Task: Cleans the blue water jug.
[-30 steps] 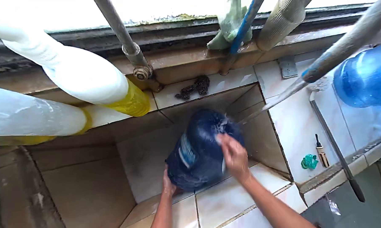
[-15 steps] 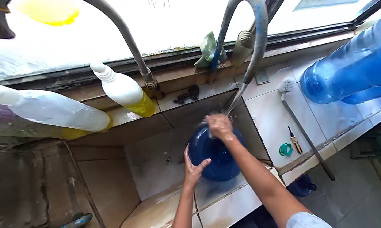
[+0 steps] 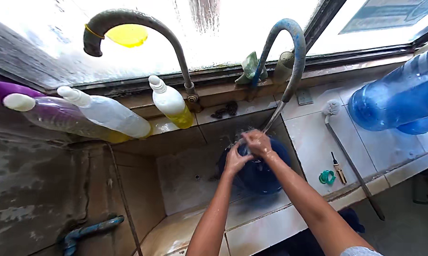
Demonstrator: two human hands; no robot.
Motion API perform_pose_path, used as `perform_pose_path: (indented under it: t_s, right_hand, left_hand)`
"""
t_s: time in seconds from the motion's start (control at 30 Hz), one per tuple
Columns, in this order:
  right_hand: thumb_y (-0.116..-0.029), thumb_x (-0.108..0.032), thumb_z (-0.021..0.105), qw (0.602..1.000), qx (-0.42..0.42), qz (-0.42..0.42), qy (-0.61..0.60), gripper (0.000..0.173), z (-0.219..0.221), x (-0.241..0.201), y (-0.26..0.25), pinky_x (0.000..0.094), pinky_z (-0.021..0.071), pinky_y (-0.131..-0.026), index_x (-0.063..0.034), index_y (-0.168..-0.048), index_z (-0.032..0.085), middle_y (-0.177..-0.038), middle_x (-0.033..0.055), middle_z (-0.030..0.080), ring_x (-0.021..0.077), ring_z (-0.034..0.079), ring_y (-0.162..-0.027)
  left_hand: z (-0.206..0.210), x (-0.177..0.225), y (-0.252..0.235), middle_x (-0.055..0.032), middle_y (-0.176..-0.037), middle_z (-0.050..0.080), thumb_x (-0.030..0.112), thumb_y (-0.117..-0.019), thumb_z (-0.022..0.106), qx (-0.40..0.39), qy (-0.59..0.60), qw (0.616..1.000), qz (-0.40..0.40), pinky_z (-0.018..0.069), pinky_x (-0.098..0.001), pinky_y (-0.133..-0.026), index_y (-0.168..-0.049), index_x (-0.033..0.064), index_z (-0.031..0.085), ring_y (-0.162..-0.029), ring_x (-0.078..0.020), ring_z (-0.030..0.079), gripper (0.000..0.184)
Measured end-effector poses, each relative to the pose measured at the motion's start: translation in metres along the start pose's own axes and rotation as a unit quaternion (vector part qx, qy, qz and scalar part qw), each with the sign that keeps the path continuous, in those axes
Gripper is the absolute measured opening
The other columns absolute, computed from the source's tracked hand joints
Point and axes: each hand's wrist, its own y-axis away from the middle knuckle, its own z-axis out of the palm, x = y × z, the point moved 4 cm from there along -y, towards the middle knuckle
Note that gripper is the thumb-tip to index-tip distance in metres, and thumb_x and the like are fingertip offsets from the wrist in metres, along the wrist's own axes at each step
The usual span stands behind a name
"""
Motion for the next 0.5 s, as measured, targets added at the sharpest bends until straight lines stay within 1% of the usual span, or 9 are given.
perform_pose_path:
  t_s: [0.03, 0.1, 0.13, 0.2, 0.27, 0.33, 0.37, 0.43, 0.5]
  right_hand:
    - [-0.1091, -0.053, 0.029, 0.998, -0.022, 0.057, -0.006, 0.06, -0.008, 0.016, -0.002, 0.061, 0.0481, -0.103, -0.0143, -0.127, 0.072, -0.127, 0.0138, 0.071, 0.034, 0.064, -0.124]
    - [-0.1082, -0.056, 0.03, 0.984, -0.025, 0.174, -0.028, 0.064, -0.029, 0.044, -0.008, 0.0697, 0.0495, -0.09, -0.0084, -0.119, 0.072, -0.115, 0.0243, 0.072, 0.045, 0.067, -0.112]
    - [-0.1088, -0.054, 0.029, 0.98, -0.031, 0.195, -0.027, 0.064, -0.034, 0.046, -0.009, 0.0697, 0.0482, -0.091, -0.0073, -0.119, 0.072, -0.116, 0.0259, 0.071, 0.046, 0.066, -0.113]
    - [-0.109, -0.05, 0.03, 0.989, -0.037, 0.141, -0.02, 0.06, -0.029, 0.032, -0.005, 0.0655, 0.0477, -0.099, -0.0094, -0.124, 0.072, -0.123, 0.0219, 0.07, 0.0413, 0.063, -0.121]
    - [-0.1082, -0.051, 0.032, 0.998, -0.018, 0.066, 0.001, 0.059, -0.021, 0.029, -0.005, 0.0615, 0.0493, -0.099, -0.0109, -0.115, 0.074, -0.12, 0.0172, 0.071, 0.0368, 0.064, -0.119]
    - [-0.1079, -0.042, 0.04, 0.996, 0.074, 0.047, 0.019, 0.05, -0.035, 0.058, -0.005, 0.0631, 0.0483, -0.101, -0.0058, -0.107, 0.075, -0.115, 0.0205, 0.072, 0.0395, 0.066, -0.115]
    - [-0.1079, -0.035, 0.044, 0.988, 0.147, 0.032, 0.039, 0.045, -0.05, 0.075, -0.002, 0.0626, 0.0417, -0.11, -0.0014, -0.114, 0.074, -0.119, 0.024, 0.07, 0.0419, 0.063, -0.12]
    - [-0.1105, -0.034, 0.04, 0.966, 0.239, 0.046, 0.088, 0.047, -0.074, 0.099, 0.009, 0.0628, 0.0327, -0.118, -0.0033, -0.137, 0.062, -0.136, 0.0266, 0.06, 0.0446, 0.053, -0.133]
    - [-0.1086, -0.034, 0.043, 0.966, 0.231, 0.077, 0.083, 0.045, -0.068, 0.087, 0.025, 0.067, 0.0383, -0.105, -0.0046, -0.138, 0.06, -0.131, 0.0288, 0.06, 0.0479, 0.055, -0.125]
  left_hand:
    - [0.002, -0.002, 0.001, -0.021, -0.143, 0.058, 0.041, -0.0742, 0.09, 0.026, 0.002, 1.0, -0.002, 0.0438, -0.047, -0.115, -0.152, 0.0022, 0.044, -0.134, -0.0294, 0.056, 0.098]
    - [0.012, -0.011, 0.014, -0.0241, -0.158, 0.039, 0.046, -0.0703, 0.091, 0.05, 0.025, 0.998, -0.012, 0.0346, -0.0453, -0.122, -0.16, 0.0006, 0.027, -0.147, -0.0311, 0.041, 0.119]
    - [0.017, -0.012, 0.015, -0.0252, -0.161, 0.034, 0.048, -0.0681, 0.091, 0.046, 0.025, 0.998, -0.017, 0.0317, -0.0459, -0.123, -0.16, -0.0005, 0.025, -0.149, -0.0325, 0.036, 0.123]
    - [0.028, -0.001, 0.0, -0.025, -0.156, 0.042, 0.047, -0.0662, 0.092, -0.001, 0.003, 1.0, -0.009, 0.0322, -0.0515, -0.122, -0.156, -0.0018, 0.034, -0.146, -0.0343, 0.041, 0.117]
    - [0.04, 0.018, -0.031, -0.0213, -0.142, 0.057, 0.037, -0.0668, 0.092, -0.075, -0.023, 0.997, 0.001, 0.0376, -0.055, -0.117, -0.147, 0.0003, 0.046, -0.135, -0.0317, 0.052, 0.1]
    - [0.045, 0.03, -0.056, -0.0176, -0.134, 0.064, 0.031, -0.0669, 0.095, -0.121, -0.015, 0.993, -0.001, 0.0464, -0.0505, -0.112, -0.145, 0.0041, 0.052, -0.127, -0.0276, 0.06, 0.093]
    - [0.043, 0.032, -0.062, -0.0184, -0.135, 0.064, 0.03, -0.067, 0.096, -0.117, 0.003, 0.993, -0.01, 0.0477, -0.0497, -0.11, -0.148, 0.0048, 0.049, -0.127, -0.0282, 0.061, 0.097]
    - [0.035, 0.019, -0.051, -0.0203, -0.14, 0.06, 0.032, -0.0657, 0.095, -0.024, 0.059, 0.997, -0.037, 0.0472, -0.0486, -0.112, -0.153, 0.0043, 0.043, -0.131, -0.029, 0.058, 0.106]
    - [0.041, 0.002, -0.005, -0.0255, -0.158, 0.039, 0.038, -0.0704, 0.092, 0.114, 0.134, 0.983, -0.053, 0.0373, -0.0479, -0.12, -0.159, 0.0001, 0.028, -0.146, -0.0321, 0.041, 0.116]
